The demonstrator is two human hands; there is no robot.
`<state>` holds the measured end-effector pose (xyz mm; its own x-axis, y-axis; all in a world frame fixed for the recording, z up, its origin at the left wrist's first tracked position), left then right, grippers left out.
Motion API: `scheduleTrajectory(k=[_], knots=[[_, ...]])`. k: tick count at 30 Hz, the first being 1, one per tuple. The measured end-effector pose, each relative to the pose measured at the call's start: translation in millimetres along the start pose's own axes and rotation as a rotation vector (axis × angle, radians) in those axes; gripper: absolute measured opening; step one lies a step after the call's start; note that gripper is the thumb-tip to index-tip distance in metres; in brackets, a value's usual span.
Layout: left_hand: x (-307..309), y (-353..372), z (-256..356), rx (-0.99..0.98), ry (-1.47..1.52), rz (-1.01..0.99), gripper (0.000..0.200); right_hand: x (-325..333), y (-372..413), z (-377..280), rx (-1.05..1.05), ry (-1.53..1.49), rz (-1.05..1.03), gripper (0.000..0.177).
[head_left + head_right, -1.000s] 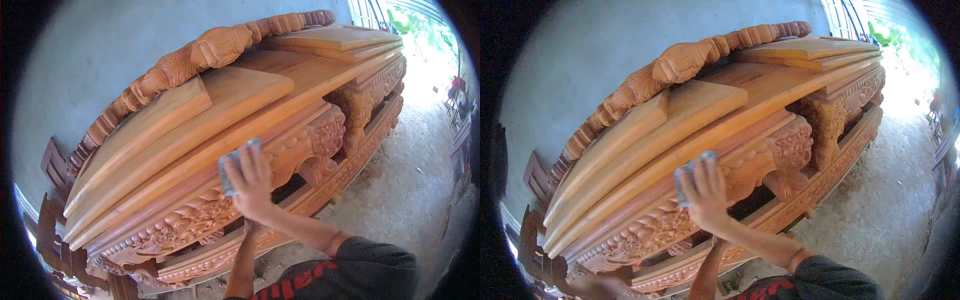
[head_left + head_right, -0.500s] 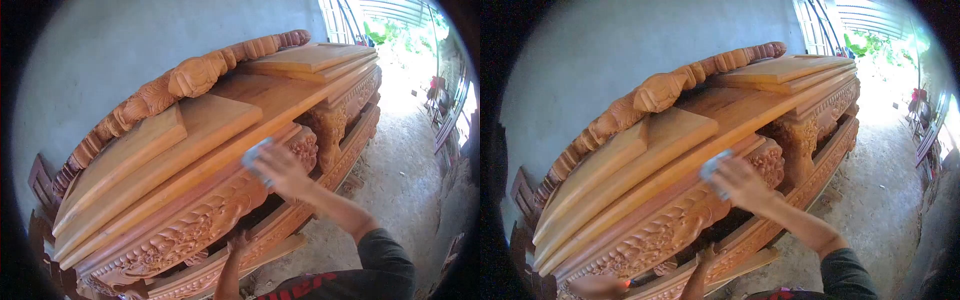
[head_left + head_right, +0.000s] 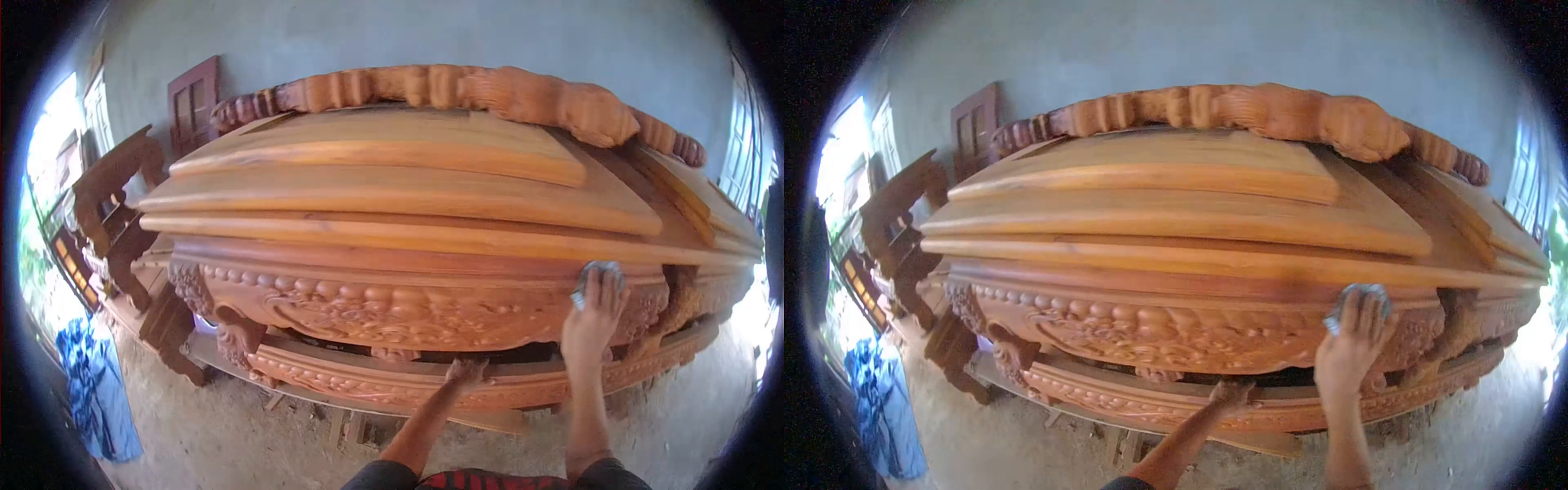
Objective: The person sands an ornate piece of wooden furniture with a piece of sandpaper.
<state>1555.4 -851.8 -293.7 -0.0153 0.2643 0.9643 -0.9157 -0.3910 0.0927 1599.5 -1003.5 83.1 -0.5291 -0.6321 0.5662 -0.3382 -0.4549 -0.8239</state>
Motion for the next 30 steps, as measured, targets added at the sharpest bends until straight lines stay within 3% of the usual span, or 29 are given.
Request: scheduleTrajectory(k=[1,2,4,5,9,11,13,16,21,26,30], knots=[[41.5,21.8,10.7,0.015,0.064,-0.078,0.086,4.6,-3.3,-25.4,0.020,-0.005,0.006,0.059],[43.1,22.8,6.4,0.020,0.075,-0.064,0.086,6.4,-5.3,-45.6,0.005,-0.066,-0.016,0.060],[31.4,19.8,6.7,0.038,0.101,-0.079,0.082,15.0,-5.9,-91.7,0.024,-0.175,-0.108,0.060],[5.1,4.7,-0.6,0.014,0.079,0.028,0.079,18.7,-0.6,-117.1,0.057,-0.221,-0.181,0.058],[13.7,7.0,1.0,0.007,0.114,0.009,0.082,33.4,34.8,-254.2,0.594,-0.319,-0.041,0.068],[3.3,6.0,-4.1,0.018,0.115,0.020,0.084,26.0,35.0,-309.3,0.652,-0.540,0.042,0.069],[-6.7,3.0,-9.4,0.030,0.108,0.036,0.085,32.4,30.8,-358.4,0.812,-0.470,0.052,0.066],[-19.2,5.1,-15.9,0.051,0.097,0.037,0.088,24.3,36.3,-386.5,0.998,-0.666,0.043,0.061],[-1.7,5.1,-16.2,0.056,0.062,0.028,0.092,16.7,31.3,-289.8,0.878,-0.698,0.076,0.059],[1.0,-1.1,-8.6,0.074,0.008,0.050,0.095,4.3,19.9,-105.7,0.790,-0.439,0.129,0.059],[12.3,0.7,-2.4,0.125,-0.002,-0.104,0.100,-7.0,17.2,66.4,0.391,-0.252,-0.038,0.060]])
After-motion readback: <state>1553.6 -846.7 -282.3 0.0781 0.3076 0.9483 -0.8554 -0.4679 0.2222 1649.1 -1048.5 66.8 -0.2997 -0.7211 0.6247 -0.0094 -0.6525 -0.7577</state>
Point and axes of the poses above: each hand's wrist, its own y-axis away from the middle knuckle, its own x-axis out of the back of the hand, z = x × y, the point moved 9 cm from there along -y, towards the middle knuckle, and after that the axes turned 2 degrees about x, right-handed, at the moved point
